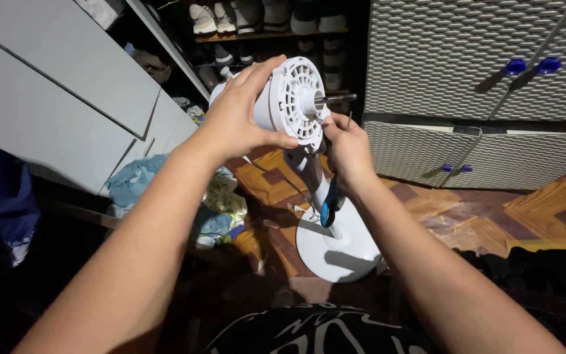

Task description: The person uses a pair of scissors to pry and remove the front grille and internal components of a white pedestal fan. They repeatedly adjust the fan head and use the scissors to separate parts, eventually detaching the grille and exposing the motor housing.

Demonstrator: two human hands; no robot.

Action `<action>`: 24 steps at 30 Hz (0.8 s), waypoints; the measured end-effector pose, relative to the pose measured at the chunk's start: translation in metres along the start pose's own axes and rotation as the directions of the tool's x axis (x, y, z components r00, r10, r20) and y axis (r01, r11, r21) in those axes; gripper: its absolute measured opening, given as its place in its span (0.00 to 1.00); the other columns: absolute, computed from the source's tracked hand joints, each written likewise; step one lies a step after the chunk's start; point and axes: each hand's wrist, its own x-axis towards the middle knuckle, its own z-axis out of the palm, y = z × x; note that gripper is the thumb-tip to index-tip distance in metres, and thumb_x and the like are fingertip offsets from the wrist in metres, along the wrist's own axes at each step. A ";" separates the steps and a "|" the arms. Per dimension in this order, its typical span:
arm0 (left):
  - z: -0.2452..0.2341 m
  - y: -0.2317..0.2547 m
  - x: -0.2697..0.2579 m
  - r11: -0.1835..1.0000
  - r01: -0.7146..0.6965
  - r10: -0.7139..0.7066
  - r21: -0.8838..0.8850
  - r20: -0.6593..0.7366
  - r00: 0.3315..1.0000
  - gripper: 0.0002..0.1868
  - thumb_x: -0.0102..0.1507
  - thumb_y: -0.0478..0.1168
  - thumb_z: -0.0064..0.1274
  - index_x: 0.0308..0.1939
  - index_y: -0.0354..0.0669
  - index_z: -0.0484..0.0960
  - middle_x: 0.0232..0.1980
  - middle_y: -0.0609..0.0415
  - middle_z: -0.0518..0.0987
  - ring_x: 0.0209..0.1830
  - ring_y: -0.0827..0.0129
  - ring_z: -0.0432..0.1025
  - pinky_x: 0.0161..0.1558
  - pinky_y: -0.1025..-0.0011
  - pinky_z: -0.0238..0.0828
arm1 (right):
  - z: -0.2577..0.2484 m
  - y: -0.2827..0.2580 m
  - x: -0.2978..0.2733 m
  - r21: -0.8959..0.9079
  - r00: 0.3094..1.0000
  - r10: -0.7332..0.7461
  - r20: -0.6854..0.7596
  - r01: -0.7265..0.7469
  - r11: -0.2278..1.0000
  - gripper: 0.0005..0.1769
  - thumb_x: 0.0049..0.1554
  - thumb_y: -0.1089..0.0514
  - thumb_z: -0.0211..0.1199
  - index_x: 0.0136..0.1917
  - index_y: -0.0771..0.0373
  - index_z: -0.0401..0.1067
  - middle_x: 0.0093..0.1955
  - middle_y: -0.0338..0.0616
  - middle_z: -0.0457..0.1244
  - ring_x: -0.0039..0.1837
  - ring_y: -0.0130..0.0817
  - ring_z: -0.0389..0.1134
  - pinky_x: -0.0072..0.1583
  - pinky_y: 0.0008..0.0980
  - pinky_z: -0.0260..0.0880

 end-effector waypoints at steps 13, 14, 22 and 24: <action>0.010 -0.009 -0.006 0.995 -0.053 0.058 0.080 -0.065 0.996 0.66 0.45 0.60 0.78 0.78 0.40 0.56 0.78 0.33 0.58 0.80 0.41 0.49 0.75 0.51 0.49 | -0.006 -0.003 -0.007 0.031 0.991 -0.116 0.063 0.114 0.993 0.27 0.60 0.54 0.56 0.72 0.62 0.67 0.46 0.41 0.69 0.25 0.22 0.53 0.25 0.25 0.49; 0.011 -0.009 -0.006 0.991 -0.060 0.070 0.117 -0.085 0.994 0.64 0.46 0.61 0.77 0.78 0.42 0.58 0.77 0.35 0.60 0.79 0.40 0.51 0.74 0.51 0.51 | -0.010 -0.002 -0.006 0.039 0.988 -0.131 0.081 0.128 0.991 0.29 0.60 0.54 0.56 0.73 0.63 0.66 0.48 0.42 0.70 0.25 0.23 0.52 0.25 0.24 0.49; 0.021 -0.008 -0.001 0.970 -0.075 0.123 0.231 -0.197 0.973 0.53 0.50 0.64 0.72 0.73 0.53 0.67 0.65 0.44 0.71 0.65 0.45 0.65 0.65 0.51 0.61 | -0.012 -0.006 -0.010 -0.010 0.808 -0.438 0.395 0.480 0.877 0.43 0.61 0.48 0.66 0.77 0.73 0.51 0.69 0.47 0.62 0.69 0.34 0.64 0.69 0.32 0.64; 0.021 -0.014 0.005 0.961 -0.128 0.177 0.243 -0.188 0.966 0.49 0.54 0.63 0.71 0.74 0.54 0.68 0.66 0.45 0.71 0.65 0.46 0.64 0.64 0.50 0.59 | -0.007 -0.020 -0.008 -0.042 0.858 -0.372 0.353 0.412 0.910 0.43 0.57 0.46 0.68 0.73 0.73 0.54 0.61 0.50 0.66 0.61 0.35 0.68 0.62 0.33 0.70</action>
